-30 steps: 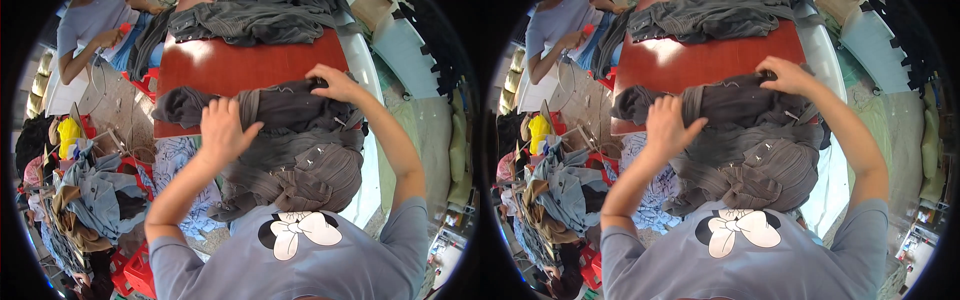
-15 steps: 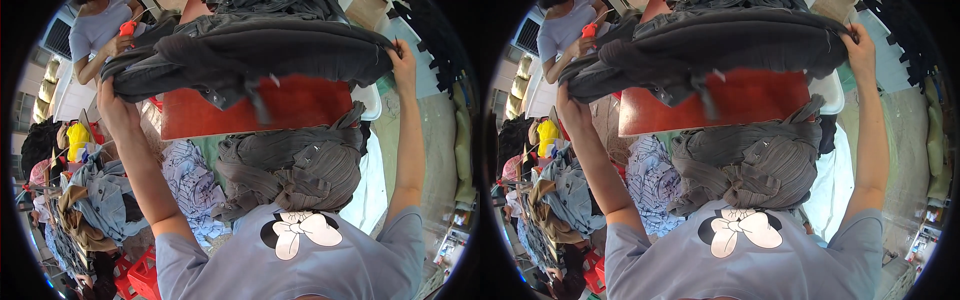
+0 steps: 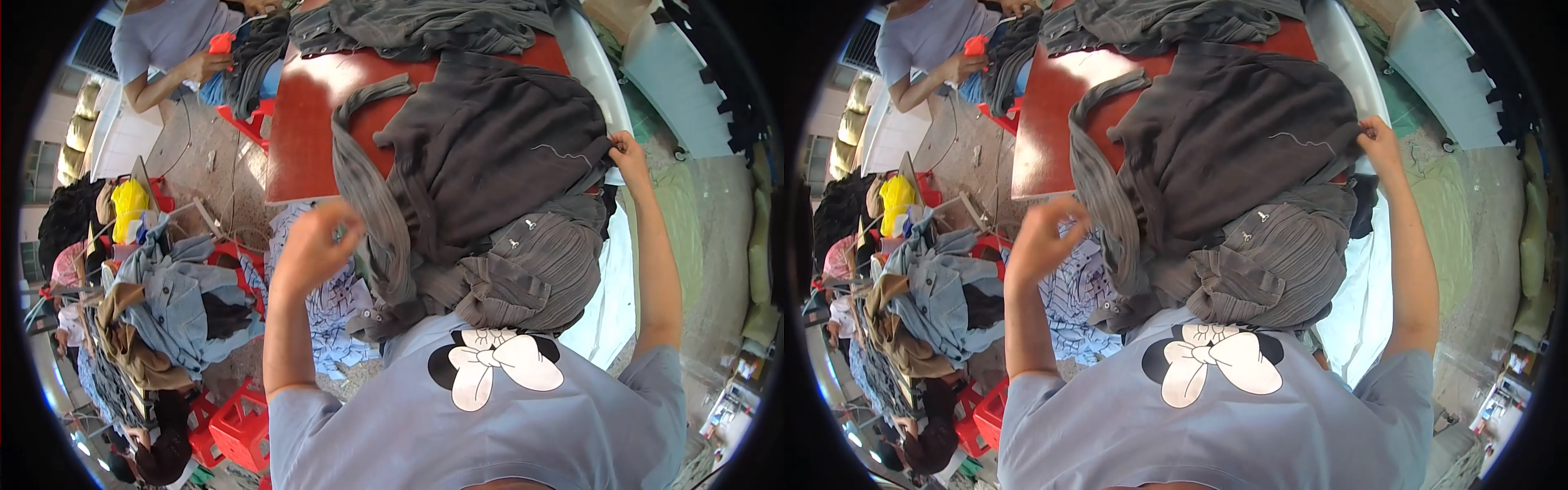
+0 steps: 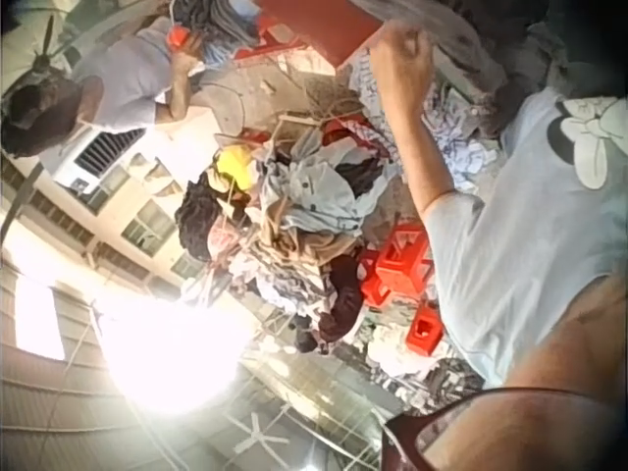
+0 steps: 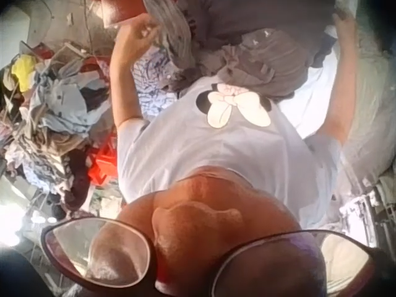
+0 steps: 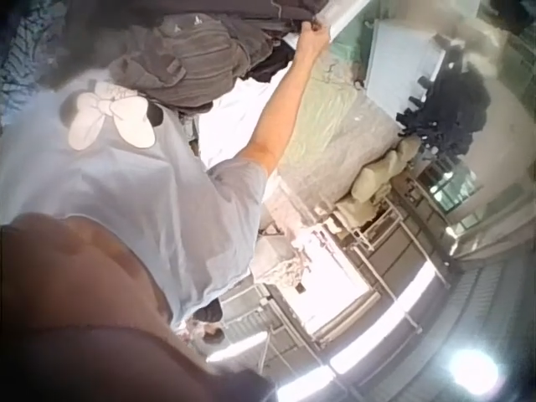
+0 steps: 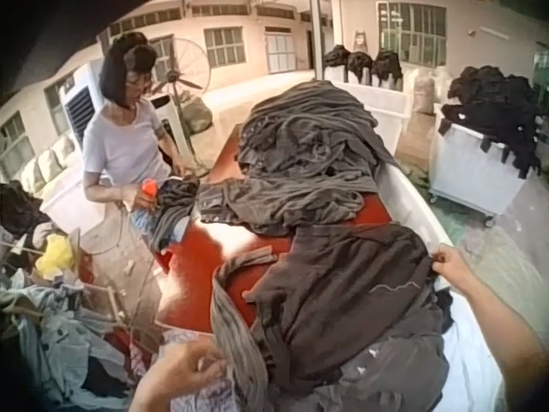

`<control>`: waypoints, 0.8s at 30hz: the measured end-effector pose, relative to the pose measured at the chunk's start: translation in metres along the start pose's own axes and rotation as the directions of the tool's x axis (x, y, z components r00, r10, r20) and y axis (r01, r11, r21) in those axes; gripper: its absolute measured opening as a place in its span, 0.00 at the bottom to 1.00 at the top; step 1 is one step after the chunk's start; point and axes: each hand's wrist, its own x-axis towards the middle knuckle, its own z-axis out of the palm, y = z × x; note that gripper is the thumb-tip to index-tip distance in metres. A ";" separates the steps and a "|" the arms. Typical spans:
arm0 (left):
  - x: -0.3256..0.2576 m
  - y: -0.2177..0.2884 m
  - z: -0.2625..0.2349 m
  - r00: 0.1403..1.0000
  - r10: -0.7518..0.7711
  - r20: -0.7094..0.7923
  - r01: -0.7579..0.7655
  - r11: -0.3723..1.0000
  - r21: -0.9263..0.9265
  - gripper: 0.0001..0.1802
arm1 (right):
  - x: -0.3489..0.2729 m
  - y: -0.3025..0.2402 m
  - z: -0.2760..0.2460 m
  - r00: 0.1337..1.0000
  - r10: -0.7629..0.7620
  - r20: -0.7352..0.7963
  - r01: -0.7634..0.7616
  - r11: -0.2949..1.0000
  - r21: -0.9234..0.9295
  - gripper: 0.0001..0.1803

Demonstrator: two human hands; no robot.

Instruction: Inspecting and organizing grey fabric garment pieces with hook-and-eye closures on a table in a workshop.

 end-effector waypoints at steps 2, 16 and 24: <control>0.019 0.006 -0.001 0.981 0.090 -0.173 -0.084 0.996 0.039 0.13 | -0.003 -0.011 0.010 1.000 -0.002 -0.016 0.002 1.000 0.029 0.14; 0.131 0.034 0.017 0.964 0.084 0.253 -0.087 0.996 0.004 0.14 | -0.140 -0.238 0.125 0.864 -0.383 0.327 0.394 0.918 0.034 0.16; 0.141 0.036 0.024 0.961 -0.041 0.275 0.161 0.888 -0.431 0.15 | -0.136 -0.240 0.154 0.824 -0.316 0.471 0.375 0.926 -0.034 0.15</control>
